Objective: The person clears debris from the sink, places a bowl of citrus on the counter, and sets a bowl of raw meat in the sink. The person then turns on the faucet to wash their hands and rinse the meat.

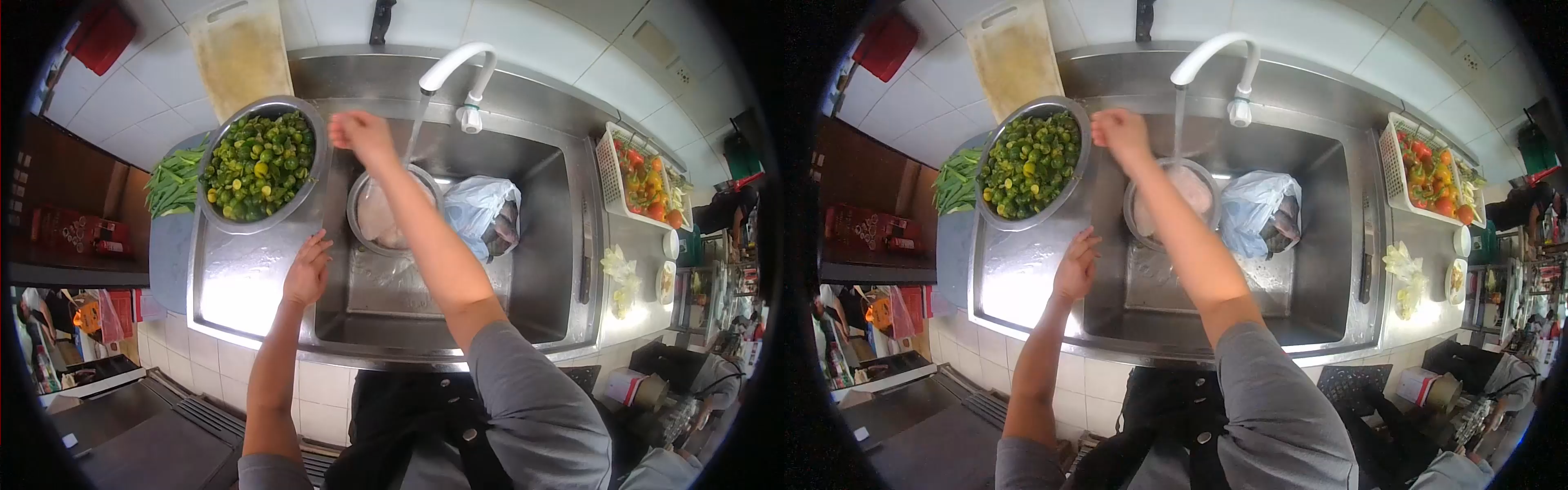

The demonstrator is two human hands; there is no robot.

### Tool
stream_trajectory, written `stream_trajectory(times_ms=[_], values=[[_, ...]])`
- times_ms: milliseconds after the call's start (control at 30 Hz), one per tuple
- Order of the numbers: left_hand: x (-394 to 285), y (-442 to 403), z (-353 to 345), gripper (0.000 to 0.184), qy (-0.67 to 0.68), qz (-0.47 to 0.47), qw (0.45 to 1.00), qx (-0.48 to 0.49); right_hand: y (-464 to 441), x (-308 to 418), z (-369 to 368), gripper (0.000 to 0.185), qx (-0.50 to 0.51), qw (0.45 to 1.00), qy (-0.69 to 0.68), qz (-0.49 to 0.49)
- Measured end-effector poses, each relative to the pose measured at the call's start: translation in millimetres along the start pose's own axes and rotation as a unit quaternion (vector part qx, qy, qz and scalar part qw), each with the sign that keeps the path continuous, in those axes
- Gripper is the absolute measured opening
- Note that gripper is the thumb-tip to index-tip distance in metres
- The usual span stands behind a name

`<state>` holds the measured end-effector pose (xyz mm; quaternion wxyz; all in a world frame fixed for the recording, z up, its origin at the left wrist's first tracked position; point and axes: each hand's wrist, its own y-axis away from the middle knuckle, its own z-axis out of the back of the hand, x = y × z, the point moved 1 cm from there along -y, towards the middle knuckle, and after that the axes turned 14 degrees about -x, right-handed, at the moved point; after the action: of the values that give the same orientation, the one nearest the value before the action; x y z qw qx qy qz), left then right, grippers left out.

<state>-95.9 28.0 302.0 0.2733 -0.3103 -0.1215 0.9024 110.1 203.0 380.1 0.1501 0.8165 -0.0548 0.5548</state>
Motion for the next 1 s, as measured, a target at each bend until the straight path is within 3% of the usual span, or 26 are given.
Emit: stream_trajectory(times_ms=[33,100,200,267,300,333,367,400,433,500,633,667,700,833,933,1000], values=[[0.7,-0.5,-0.2,0.017,0.000,-0.005,1.000,0.000,-9.9,-4.7,20.3,0.023,-0.009,0.992,-0.095,-0.083],[4.7,-8.0,0.0,0.017,-0.004,-0.014,1.000,-0.007,-29.6,-17.1,53.5,0.023,-0.081,0.975,-0.169,-0.117],[6.5,-0.6,-1.8,0.015,0.008,-0.008,1.000,-0.006,-36.3,-3.2,94.4,0.024,-0.046,0.985,-0.147,-0.077],[5.1,-4.2,-1.6,0.014,0.005,-0.005,1.000,-0.008,-41.4,-1.9,134.2,0.034,-0.070,0.998,0.002,0.000],[3.7,-3.5,-1.8,0.014,0.009,0.001,1.000,-0.006,-45.5,4.3,157.2,0.039,-0.081,0.974,0.204,0.047],[3.4,-4.2,-1.0,0.015,0.008,0.001,1.000,-0.005,-48.5,9.7,174.2,0.046,-0.086,0.909,0.396,0.095],[3.4,-5.2,-0.2,0.015,0.006,0.001,1.000,-0.004,-40.9,21.0,180.9,0.048,-0.179,0.812,0.497,0.248],[3.5,-6.0,-0.3,0.015,0.007,-0.004,1.000,-0.003,-30.3,27.8,184.1,0.052,-0.259,0.674,0.573,0.387],[3.7,-6.8,-0.5,0.015,0.010,0.003,1.000,0.001,-34.3,24.0,186.2,0.052,-0.254,0.675,0.577,0.383],[2.7,-6.3,-1.4,0.015,0.001,0.002,1.000,-0.002,-58.1,15.3,193.9,0.050,-0.350,0.697,0.558,0.283],[1.6,-6.5,-2.4,0.015,-0.006,0.010,1.000,0.006,-88.2,-7.6,208.4,0.055,-0.407,0.735,0.497,0.218],[1.4,-5.6,-2.1,0.015,-0.005,0.015,1.000,0.010,-89.1,-6.5,220.9,0.055,-0.314,0.899,0.281,0.122],[0.8,-6.1,-2.1,0.016,-0.006,0.015,1.000,0.010,-89.7,-7.6,229.1,0.056,-0.196,0.980,0.038,0.015],[-2.4,-11.3,-2.4,0.017,-0.017,0.005,1.000,0.016,-63.6,-21.2,234.6,0.056,-0.089,0.994,-0.069,-0.004],[-3.1,-13.7,-2.4,0.017,-0.025,0.012,0.999,0.026,-7.0,-79.5,276.8,0.051,0.066,0.973,0.138,-0.173],[-0.8,-16.3,-4.2,0.017,-0.025,0.015,0.999,0.030,34.0,-162.0,318.7,0.036,0.159,0.887,0.291,-0.321]])
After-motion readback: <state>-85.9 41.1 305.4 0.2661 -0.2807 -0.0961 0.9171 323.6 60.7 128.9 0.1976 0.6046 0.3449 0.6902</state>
